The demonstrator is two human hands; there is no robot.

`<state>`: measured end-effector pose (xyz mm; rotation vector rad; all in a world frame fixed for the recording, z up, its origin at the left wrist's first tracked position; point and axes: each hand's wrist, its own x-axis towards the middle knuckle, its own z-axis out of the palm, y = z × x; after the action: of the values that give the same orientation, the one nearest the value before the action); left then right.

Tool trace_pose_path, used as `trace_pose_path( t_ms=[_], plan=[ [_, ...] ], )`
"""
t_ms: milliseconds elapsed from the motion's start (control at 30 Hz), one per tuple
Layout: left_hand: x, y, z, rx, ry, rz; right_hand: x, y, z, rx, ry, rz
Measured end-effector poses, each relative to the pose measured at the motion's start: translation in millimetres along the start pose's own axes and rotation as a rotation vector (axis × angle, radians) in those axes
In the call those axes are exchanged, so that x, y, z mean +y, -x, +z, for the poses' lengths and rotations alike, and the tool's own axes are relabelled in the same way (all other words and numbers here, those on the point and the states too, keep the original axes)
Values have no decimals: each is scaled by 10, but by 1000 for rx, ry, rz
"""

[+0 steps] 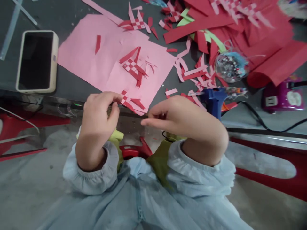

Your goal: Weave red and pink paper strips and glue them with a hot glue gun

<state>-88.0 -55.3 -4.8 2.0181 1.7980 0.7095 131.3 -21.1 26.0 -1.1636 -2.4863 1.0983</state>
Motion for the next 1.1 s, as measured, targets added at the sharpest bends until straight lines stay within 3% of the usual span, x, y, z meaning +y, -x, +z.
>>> trace_pose_path(
  t_ms=[100, 233, 300, 633, 1100],
  plan=[
    [26, 9, -7, 4, 0, -8, 21, 24, -29, -19, 19, 33],
    [75, 37, 1, 9, -29, -55, 12, -35, 56, 302, 152, 27],
    [85, 52, 13, 32, -35, -52, 14, -96, 124, 376, 262, 25],
    [105, 87, 44, 37, -75, -21, 107, -249, 275, 364, 336, 30],
    [110, 87, 62, 46, -57, -24, -2, -243, 304, 378, 429, 35]
  ],
)
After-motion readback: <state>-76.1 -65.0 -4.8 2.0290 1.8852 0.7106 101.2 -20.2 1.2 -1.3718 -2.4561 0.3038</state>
